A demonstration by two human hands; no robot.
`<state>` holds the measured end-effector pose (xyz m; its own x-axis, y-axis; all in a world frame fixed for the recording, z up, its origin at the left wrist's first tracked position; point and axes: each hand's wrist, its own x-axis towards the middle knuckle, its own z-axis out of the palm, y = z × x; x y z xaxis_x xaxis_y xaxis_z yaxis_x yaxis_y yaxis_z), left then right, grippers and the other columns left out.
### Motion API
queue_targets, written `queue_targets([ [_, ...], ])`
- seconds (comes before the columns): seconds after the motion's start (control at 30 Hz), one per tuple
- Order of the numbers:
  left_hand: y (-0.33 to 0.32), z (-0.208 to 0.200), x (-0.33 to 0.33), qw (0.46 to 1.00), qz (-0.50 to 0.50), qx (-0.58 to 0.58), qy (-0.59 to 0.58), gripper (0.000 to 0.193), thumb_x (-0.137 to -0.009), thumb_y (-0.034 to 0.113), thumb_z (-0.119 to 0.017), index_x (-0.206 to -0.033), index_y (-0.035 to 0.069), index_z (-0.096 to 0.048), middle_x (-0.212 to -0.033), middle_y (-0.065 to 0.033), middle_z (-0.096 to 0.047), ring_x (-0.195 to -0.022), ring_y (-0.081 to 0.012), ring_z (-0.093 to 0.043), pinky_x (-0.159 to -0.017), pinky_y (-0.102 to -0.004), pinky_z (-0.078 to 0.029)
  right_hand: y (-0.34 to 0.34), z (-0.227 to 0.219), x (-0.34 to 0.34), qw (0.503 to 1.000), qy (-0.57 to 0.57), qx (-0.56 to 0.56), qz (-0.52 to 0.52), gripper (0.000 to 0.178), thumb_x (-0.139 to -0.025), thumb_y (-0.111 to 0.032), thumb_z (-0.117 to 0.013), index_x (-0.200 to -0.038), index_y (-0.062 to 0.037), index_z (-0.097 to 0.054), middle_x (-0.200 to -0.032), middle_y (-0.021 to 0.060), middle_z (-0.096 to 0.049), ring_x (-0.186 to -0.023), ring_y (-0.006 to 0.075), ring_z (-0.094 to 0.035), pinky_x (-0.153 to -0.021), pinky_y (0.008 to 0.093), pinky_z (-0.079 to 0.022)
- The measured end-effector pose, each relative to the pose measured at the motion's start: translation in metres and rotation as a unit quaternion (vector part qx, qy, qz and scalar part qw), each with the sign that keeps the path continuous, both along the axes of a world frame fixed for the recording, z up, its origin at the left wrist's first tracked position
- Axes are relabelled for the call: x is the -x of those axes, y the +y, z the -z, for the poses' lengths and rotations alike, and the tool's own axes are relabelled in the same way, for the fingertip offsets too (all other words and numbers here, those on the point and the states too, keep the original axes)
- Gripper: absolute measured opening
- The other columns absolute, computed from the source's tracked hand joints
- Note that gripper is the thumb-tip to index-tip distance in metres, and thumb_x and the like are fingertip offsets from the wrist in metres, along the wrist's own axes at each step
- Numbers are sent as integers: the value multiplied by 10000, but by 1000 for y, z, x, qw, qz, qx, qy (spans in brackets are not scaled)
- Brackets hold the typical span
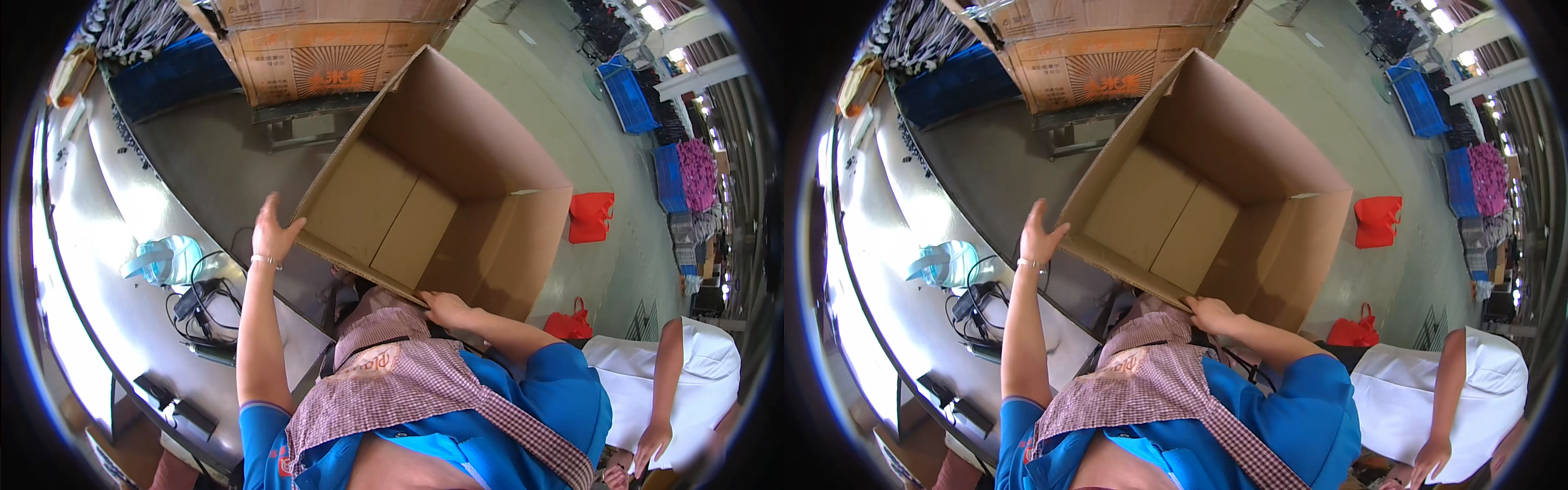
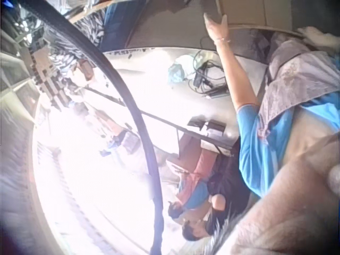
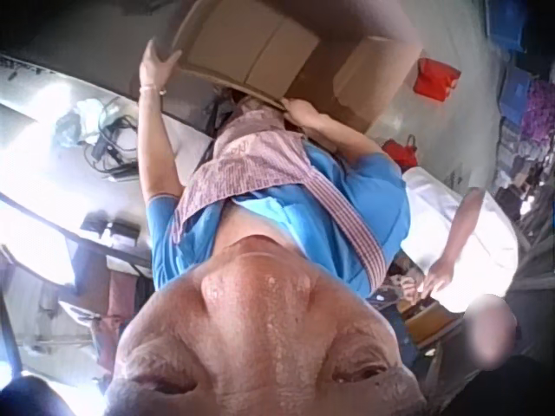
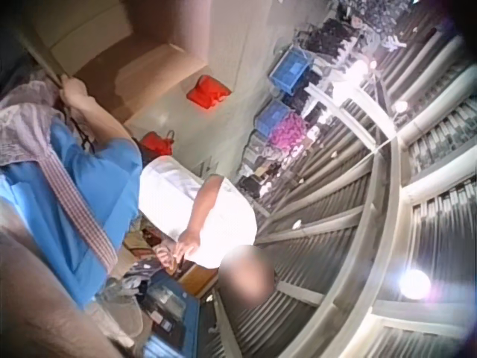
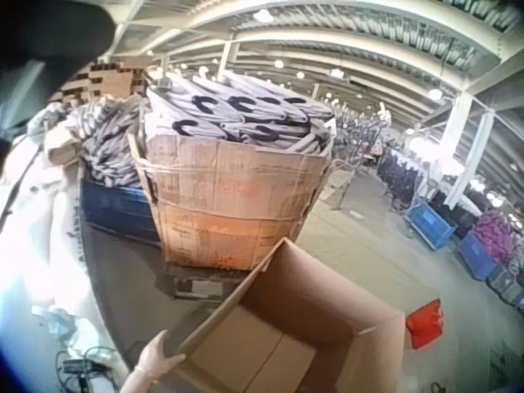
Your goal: The person moves a cardboard box, then works at a metal table sorting small black plastic parts. They pick up and inspect two cylindrical black components, walk around the room, and return to the table to continue sorting the small parts into a white tray.
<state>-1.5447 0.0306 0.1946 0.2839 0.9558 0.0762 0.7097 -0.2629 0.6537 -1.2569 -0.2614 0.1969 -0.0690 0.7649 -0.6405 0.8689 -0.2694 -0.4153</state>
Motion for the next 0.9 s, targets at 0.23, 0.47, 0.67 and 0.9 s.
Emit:
queue_targets([
  [0.23, -35, -8, -57, 985, 66, 142, 69, 388, -835, 162, -601, -1202, 39, -620, -1039, -213, -681, -982, -383, -650, -883, -454, -521, -23, -9, -94, 992, -110, -55, -8, 341, -801, -112, -582, -1127, -24, -632, -983, 207, -686, -912, 389, -661, -808, 471, -531],
  [0.47, -144, 0, -155, 935, 154, 318, 26, 511, -876, 401, -646, -1220, 30, -572, -1211, -230, -606, -1132, -380, -585, -942, -450, -487, -27, -12, -293, 949, -253, -185, -39, 215, -852, -50, -517, -944, -91, -707, -938, 138, -698, -845, 345, -667, -759, 442, -527],
  [0.67, -113, 23, -142, 915, 272, 286, -78, 519, -875, 343, -618, -1302, 57, -550, -1242, -184, -614, -1125, -352, -595, -995, -411, -459, -8, -1, -419, 935, -347, -11, 75, 182, -832, -161, -585, -823, -31, -711, -842, 210, -679, -792, 347, -669, -732, 476, -518],
  [0.9, -120, 39, 6, 929, 7, 194, 316, 362, -827, 278, -618, -1127, 76, -637, -1142, -132, -651, -1213, -287, -536, -1122, -476, -286, 106, -8, -314, 971, -107, -208, 54, 217, -848, -163, -711, -1012, -22, -699, -950, 185, -702, -840, 319, -684, -784, 391, -537],
])
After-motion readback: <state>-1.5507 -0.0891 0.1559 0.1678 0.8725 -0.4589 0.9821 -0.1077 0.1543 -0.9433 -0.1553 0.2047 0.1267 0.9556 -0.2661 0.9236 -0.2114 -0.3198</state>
